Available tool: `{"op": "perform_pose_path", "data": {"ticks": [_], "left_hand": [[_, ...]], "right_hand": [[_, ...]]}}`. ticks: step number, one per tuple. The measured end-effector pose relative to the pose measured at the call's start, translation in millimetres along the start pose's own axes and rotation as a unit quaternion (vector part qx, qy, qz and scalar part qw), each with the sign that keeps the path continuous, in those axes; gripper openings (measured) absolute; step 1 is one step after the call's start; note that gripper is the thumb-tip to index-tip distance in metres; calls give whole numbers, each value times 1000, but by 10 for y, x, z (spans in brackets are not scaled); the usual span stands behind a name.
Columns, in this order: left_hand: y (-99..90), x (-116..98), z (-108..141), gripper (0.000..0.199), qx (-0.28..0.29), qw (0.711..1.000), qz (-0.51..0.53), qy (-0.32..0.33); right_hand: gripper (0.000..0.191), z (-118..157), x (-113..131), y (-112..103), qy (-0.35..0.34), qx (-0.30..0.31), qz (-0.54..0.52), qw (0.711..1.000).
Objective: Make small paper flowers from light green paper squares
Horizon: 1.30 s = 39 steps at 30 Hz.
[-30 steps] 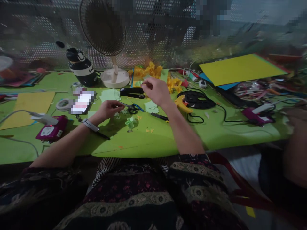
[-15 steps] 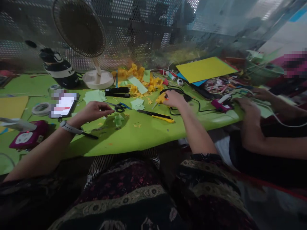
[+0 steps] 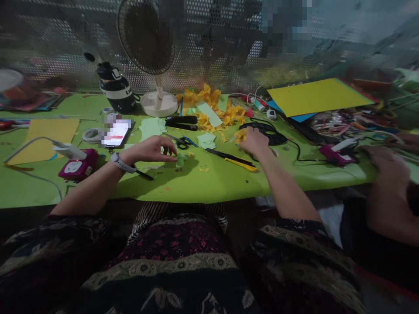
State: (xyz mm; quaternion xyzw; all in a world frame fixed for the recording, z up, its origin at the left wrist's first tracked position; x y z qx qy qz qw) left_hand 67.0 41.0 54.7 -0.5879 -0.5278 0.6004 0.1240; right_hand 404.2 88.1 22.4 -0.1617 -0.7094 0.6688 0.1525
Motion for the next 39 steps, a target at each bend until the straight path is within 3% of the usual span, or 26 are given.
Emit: {"op": "perform_pose_path", "data": {"ticks": [4, 6, 8, 10, 13, 15, 19, 24, 28, 31, 34, 39], "left_hand": [[93, -21, -11, 22, -5, 994, -106, -13], [133, 25, 0, 23, -13, 988, -146, -38], [175, 65, 15, 20, -16, 984, -168, -58], [215, 86, 27, 17, -9, 980, -185, -71], [252, 105, 40, 16, 12, 975, -201, -94], [239, 93, 38, 18, 14, 974, -201, -101], [144, 65, 26, 21, -6, 975, -198, -99], [40, 59, 21, 19, -46, 981, -173, -69], [-47, 98, 57, 15, -107, 985, -117, -70], [-62, 207, 98, 12, -155, 983, -14, -100], [-33, 399, 156, 14, -209, 953, 146, -162], [-20, 654, 270, 18, -286, 865, 325, -253]], "right_hand": [[53, 63, -137, -357, 13, -61, -204, 977], [41, 94, -232, -499, 51, -88, -354, 930], [34, 142, -298, -526, 90, -103, -502, 854], [30, 180, -207, -434, 92, -62, -593, 798], [23, 273, 67, -194, 87, 79, -626, 771], [25, 381, 247, -191, 47, 133, -640, 756], [35, 601, 589, -364, -65, 165, -630, 756], [38, 667, 848, -113, -50, 264, -579, 770], [38, 622, 940, -271, -112, 218, -624, 742], [34, 705, 1158, -237, -145, 277, -606, 731], [31, 791, 1389, -197, -148, 330, -592, 720], [29, 926, 1602, -402, -213, 265, -570, 748]]}}
Point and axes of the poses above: each hand's wrist, its own z-axis away from the middle knuckle, its own y-axis out of the palm, x = y × z, the point moved 10 cm from there along -z, towards the middle knuckle, and after that the axes turned 12 degrees about y, right-handed, at the moved point
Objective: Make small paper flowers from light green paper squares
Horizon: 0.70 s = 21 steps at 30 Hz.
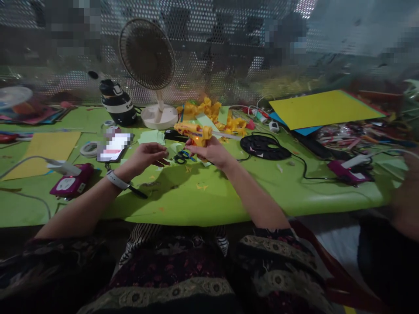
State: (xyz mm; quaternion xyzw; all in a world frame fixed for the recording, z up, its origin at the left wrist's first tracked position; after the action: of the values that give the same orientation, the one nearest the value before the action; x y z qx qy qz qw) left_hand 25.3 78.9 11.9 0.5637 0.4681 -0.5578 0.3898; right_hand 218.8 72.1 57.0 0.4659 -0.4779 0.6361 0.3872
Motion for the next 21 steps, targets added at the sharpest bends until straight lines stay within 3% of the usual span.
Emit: {"op": "perform_pose_path", "data": {"ticks": [4, 7, 14, 21], "left_hand": [[-61, 57, -26, 14, -18, 999, 37, -29], [-89, 42, -41, 12, -31, 998, 47, -12], [-118, -43, -52, 15, -56, 996, 53, 37], [-107, -72, -60, 17, -62, 995, 42, 65]], "right_hand": [[31, 110, -112, 185, 12, 20, 42, 999], [36, 164, -176, 253, 6, 26, 59, 998], [35, 131, -111, 199, -67, -22, 62, 996], [39, 127, -148, 191, -60, -49, 99, 992]]}}
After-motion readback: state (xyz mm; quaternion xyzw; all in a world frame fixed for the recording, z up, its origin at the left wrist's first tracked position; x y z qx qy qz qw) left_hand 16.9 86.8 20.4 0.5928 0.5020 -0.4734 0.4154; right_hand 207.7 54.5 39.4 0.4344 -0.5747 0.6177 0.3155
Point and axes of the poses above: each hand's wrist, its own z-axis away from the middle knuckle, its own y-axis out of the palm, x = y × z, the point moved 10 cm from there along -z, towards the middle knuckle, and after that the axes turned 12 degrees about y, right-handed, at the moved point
